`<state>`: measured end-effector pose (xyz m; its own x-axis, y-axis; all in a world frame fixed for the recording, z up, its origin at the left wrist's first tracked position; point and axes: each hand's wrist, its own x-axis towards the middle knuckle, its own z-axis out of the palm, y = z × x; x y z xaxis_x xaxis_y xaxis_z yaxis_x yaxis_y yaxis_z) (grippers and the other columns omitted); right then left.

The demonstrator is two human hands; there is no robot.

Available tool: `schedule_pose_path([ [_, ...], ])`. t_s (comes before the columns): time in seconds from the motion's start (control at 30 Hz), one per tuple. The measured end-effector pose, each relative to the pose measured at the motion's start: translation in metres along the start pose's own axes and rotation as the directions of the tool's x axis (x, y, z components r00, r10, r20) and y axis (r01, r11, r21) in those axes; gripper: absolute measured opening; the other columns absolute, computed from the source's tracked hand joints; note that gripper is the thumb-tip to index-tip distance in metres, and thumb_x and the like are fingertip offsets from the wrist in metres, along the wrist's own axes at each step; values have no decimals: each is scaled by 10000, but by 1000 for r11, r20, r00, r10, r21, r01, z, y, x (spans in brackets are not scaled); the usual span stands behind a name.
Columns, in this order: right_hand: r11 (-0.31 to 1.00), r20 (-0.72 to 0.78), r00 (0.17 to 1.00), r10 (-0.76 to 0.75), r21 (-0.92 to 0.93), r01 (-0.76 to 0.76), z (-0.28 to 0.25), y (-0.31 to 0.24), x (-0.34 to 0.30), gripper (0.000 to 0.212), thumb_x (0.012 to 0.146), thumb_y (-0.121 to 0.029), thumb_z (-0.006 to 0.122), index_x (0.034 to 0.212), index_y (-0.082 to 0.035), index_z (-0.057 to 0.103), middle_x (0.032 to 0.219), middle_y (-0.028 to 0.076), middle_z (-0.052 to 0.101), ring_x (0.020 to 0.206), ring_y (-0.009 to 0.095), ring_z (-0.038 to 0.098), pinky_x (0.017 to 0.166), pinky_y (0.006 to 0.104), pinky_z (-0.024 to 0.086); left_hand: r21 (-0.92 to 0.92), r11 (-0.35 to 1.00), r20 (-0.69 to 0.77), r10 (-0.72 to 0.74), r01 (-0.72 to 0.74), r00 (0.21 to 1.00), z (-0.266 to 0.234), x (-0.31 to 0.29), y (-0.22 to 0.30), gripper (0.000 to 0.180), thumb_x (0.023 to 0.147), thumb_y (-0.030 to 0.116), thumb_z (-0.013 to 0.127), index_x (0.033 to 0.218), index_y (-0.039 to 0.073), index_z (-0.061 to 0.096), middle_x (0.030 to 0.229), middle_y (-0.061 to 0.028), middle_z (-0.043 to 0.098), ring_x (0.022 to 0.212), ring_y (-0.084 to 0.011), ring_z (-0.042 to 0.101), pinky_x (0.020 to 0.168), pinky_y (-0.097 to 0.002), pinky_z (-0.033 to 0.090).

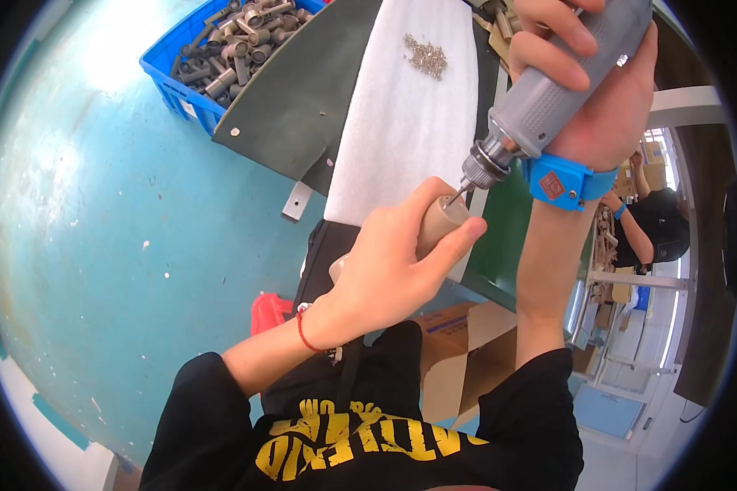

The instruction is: The person assembles portable electric fans by retrieving components from a cardboard box, fitting casings and batteries together, driving screws into the handles using an electric screwdriver, testing the fans by pressing the power buttons, and carrying a fan to another workstation.

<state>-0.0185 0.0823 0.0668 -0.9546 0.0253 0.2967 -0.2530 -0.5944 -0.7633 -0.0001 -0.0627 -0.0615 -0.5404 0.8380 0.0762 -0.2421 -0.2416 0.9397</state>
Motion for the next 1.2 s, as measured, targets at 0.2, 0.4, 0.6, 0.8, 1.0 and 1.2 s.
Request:
schedule_pose_path([
  [0.2, 995, -160, 982, -99, 15, 103, -26, 2, -2, 587, 981, -507, 330, 1316, -41, 457, 916, 90, 566, 713, 191, 514, 479, 304, 434, -117, 961, 24, -250, 251, 968, -16, -3, -7, 324, 930, 276, 598, 1105, 11, 535, 864, -121, 674, 576, -159, 575, 560, -274, 451],
  [0.4, 946, -417, 869, -265, -287, 151, -45, 14, -4, 627, 940, -605, 350, 1208, -66, 527, 865, 82, 545, 701, 199, 512, 453, 269, 411, -621, 725, 184, -237, 300, 954, -25, 11, -4, 699, 954, 482, 453, 1412, -22, 297, 1257, -180, 571, 524, -101, 493, 512, -217, 437],
  [0.6, 922, -427, 843, -327, -340, 185, -46, 18, 0, 662, 925, -642, 350, 1187, -64, 538, 809, 97, 568, 663, 206, 529, 442, 270, 408, -629, 729, 84, -284, 272, 955, -18, 29, -10, 697, 931, 500, 494, 1335, -53, 361, 1327, -159, 522, 590, -110, 509, 536, -239, 449],
  [0.8, 815, -252, 847, -467, -494, 303, -82, -18, -3, 693, 924, -628, 351, 1228, -23, 500, 905, 115, 563, 730, 207, 508, 510, 269, 404, -689, 647, 93, -369, 327, 925, -13, 63, 0, 601, 917, 457, 556, 1235, -35, 417, 1260, -157, 531, 617, -129, 528, 566, -270, 476],
  [1.0, 711, -141, 844, -518, -619, 333, -90, -46, -2, 762, 911, -635, 295, 1244, 22, 491, 963, 152, 576, 768, 229, 514, 541, 277, 395, -687, 656, -27, -452, 312, 892, -10, 100, -7, 493, 926, 413, 564, 1174, 19, 402, 1133, -136, 538, 677, -147, 551, 594, -304, 505],
  [1.2, 799, -343, 759, -553, -477, 366, -66, -21, 14, 622, 921, -627, 397, 1144, -69, 556, 802, 84, 571, 633, 193, 527, 445, 272, 414, -679, 668, -27, -437, 305, 899, -21, 81, -7, 517, 933, 422, 549, 1254, 43, 407, 1102, -134, 582, 623, -136, 536, 564, -280, 485],
])
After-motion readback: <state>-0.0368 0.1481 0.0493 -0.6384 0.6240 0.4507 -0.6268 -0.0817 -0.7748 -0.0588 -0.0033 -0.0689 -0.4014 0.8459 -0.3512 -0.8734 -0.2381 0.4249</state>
